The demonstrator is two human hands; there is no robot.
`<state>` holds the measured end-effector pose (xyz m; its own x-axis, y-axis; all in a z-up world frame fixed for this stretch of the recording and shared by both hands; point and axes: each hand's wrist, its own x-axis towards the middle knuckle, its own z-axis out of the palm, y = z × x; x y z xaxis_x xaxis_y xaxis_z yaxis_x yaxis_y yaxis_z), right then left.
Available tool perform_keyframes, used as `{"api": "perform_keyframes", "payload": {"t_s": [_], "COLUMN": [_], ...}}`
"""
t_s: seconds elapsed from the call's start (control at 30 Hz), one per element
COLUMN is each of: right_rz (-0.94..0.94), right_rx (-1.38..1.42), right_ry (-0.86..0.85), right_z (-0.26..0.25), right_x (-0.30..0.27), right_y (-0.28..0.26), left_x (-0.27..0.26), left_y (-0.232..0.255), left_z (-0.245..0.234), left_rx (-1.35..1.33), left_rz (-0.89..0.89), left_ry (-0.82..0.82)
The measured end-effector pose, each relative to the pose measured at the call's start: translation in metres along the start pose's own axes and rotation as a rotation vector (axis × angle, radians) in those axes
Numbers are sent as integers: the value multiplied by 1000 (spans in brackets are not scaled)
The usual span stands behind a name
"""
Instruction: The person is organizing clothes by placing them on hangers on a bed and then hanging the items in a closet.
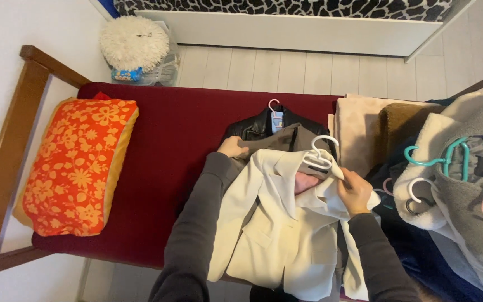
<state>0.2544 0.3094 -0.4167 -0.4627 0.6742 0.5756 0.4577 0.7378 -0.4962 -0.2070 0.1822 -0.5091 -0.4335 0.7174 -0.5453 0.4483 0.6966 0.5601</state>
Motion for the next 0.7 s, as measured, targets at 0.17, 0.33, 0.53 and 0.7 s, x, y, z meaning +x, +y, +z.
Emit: {"api": "perform_keyframes", "payload": {"t_s": [0.17, 0.33, 0.53, 0.7], "right_rz": [-8, -15, -17, 141], "right_rx": [-59, -68, -111, 79], "right_ry": [-1, 45, 183, 296], "right_z": [-13, -25, -69, -104], "right_x": [0, 7, 22, 25], "right_y": [-29, -62, -122, -175], "left_x": [-103, -175, -272, -367], "left_y": [85, 133, 181, 232], "left_z": [-55, -60, -20, 21], "left_rx": [108, -39, -220, -272], "left_rz": [84, 287, 669, 747], "left_ry": [353, 589, 905, 929]}}
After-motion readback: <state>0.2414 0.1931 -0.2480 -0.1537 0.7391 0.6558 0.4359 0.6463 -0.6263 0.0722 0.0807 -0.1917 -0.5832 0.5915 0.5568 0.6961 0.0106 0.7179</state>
